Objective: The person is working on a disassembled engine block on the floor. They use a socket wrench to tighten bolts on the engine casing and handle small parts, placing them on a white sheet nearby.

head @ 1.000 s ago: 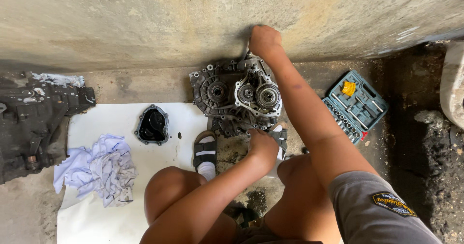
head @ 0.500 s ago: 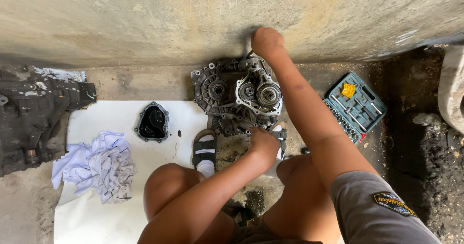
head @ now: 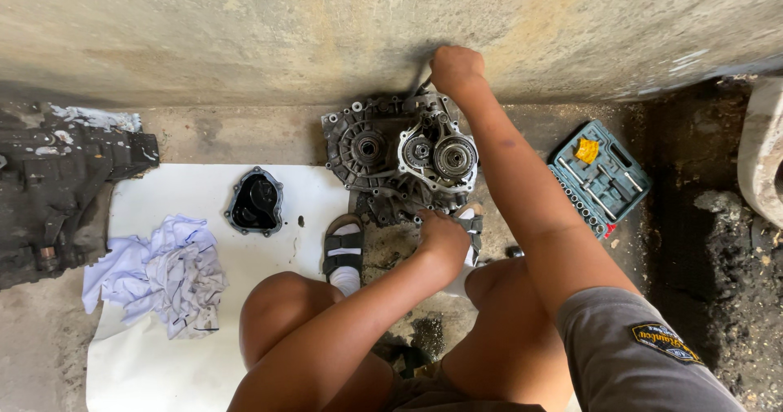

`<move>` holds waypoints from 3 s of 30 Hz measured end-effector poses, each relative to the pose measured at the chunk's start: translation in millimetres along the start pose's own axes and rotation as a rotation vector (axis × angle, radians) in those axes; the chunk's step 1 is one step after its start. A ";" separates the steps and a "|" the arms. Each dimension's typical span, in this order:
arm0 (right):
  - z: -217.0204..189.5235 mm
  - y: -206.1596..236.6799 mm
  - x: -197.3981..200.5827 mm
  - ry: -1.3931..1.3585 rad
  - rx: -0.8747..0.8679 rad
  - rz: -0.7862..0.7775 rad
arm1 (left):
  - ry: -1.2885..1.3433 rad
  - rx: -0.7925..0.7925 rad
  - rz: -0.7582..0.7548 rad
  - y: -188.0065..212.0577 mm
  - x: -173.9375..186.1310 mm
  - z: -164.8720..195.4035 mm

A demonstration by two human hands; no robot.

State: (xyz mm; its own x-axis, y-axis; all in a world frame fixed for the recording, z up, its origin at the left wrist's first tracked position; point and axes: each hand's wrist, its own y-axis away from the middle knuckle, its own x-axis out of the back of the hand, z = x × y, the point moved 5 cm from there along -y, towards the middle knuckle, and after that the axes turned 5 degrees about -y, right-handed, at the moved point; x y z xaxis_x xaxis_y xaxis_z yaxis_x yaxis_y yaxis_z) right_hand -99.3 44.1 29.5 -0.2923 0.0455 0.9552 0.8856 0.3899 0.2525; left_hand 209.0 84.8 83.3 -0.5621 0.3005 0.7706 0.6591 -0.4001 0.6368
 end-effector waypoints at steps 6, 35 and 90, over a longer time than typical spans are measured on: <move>1.7 7.5 11.9 -0.063 -0.074 0.001 | -0.036 -0.029 -0.020 4.4 5.7 0.4; -0.5 4.5 15.3 -0.039 -0.098 -0.019 | -0.033 -0.089 -0.058 21.0 18.9 -4.5; -2.2 3.4 6.1 -0.021 -0.033 -0.048 | -0.062 -0.050 -0.060 12.3 4.8 -2.3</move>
State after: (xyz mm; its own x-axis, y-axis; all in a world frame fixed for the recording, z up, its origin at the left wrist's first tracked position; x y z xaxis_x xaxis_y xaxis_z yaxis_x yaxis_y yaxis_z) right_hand -97.2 43.7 36.5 -0.3422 0.0466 0.9385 0.8817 0.3612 0.3035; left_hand 213.3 79.3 94.8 -0.5669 0.3774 0.7323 0.5984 -0.4222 0.6809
